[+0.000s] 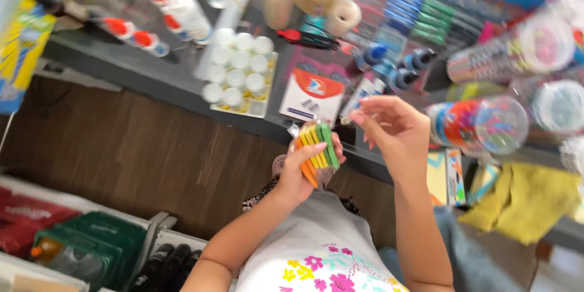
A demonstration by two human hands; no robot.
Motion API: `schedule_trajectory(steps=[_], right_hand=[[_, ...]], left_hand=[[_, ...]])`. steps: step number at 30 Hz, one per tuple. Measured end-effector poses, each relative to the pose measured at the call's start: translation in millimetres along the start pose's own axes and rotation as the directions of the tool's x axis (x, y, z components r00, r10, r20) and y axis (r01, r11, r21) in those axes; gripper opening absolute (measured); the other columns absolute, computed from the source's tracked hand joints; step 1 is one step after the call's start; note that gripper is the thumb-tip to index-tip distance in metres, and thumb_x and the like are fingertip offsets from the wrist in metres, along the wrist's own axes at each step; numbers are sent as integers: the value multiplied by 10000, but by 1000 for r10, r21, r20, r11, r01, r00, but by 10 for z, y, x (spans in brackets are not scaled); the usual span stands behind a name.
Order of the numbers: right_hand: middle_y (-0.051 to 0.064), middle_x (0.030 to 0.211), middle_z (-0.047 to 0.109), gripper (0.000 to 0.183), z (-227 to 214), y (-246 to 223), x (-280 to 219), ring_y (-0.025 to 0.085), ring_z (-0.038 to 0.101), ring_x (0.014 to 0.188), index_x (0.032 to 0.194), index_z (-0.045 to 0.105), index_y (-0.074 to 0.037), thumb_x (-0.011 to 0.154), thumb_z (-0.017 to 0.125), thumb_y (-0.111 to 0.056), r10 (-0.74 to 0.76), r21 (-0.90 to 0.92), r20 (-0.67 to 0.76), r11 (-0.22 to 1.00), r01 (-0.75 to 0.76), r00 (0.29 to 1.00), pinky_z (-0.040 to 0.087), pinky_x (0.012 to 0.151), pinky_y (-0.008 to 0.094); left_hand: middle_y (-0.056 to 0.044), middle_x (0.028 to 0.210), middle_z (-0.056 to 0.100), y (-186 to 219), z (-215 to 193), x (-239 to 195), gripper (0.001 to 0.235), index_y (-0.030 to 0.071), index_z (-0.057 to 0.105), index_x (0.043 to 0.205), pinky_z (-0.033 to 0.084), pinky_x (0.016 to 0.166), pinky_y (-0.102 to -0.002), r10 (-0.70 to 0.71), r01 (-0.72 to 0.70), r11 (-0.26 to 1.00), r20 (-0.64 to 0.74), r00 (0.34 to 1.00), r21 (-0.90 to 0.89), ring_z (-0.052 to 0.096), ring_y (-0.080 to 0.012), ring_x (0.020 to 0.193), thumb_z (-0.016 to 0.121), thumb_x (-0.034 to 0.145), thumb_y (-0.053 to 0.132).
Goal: Organizing and sorting stationery supplies like sticky notes on a counter
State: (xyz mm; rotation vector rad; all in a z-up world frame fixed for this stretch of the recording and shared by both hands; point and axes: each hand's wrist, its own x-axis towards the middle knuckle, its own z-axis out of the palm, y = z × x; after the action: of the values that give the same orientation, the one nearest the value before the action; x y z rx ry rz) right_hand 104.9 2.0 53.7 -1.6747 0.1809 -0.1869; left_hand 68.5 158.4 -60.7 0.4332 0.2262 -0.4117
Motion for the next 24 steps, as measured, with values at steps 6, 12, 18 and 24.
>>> schedule_trajectory(steps=[6, 12, 18, 24], right_hand=[[81, 791, 759, 176, -325, 353, -350, 86, 652, 584, 954, 833, -15, 827, 943, 38, -25, 16, -184, 999, 28, 983, 581, 540, 207], [25, 841, 761, 171, -617, 248, -494, 73, 497, 560, 942, 856, -107, 858, 966, -6, -190, -288, -263, 951, 111, 946, 478, 522, 192], [-14, 702, 716, 254, -897, 364, -696, 48, 427, 465, 983, 815, -140, 802, 946, -20, -124, -306, -368, 952, 6, 922, 387, 467, 202], [84, 795, 766, 396, -1239, 456, -851, 65, 519, 517, 1076, 703, -62, 777, 960, -29, 9, -119, -304, 992, -48, 953, 442, 479, 203]], left_hand=[[-257, 1127, 628, -94, 311, 119, 755, -5, 416, 1623, 640, 903, -514, -103, 119, 992, 316, 943, -33, 675, -340, 987, 660, 931, 172], [-269, 1106, 647, -166, 608, 33, 654, -51, 529, 1505, 593, 884, -546, -391, 457, 885, 398, 830, -83, 673, -361, 954, 633, 938, 259], [-284, 1093, 640, -614, 412, 124, 727, -83, 462, 1553, 615, 876, -572, -472, 523, 852, 385, 793, -32, 707, -396, 953, 640, 924, 237], [-298, 1045, 653, -634, 613, 132, 814, -89, 377, 1633, 642, 866, -564, -490, 498, 859, 461, 740, 115, 737, -393, 955, 672, 921, 174]])
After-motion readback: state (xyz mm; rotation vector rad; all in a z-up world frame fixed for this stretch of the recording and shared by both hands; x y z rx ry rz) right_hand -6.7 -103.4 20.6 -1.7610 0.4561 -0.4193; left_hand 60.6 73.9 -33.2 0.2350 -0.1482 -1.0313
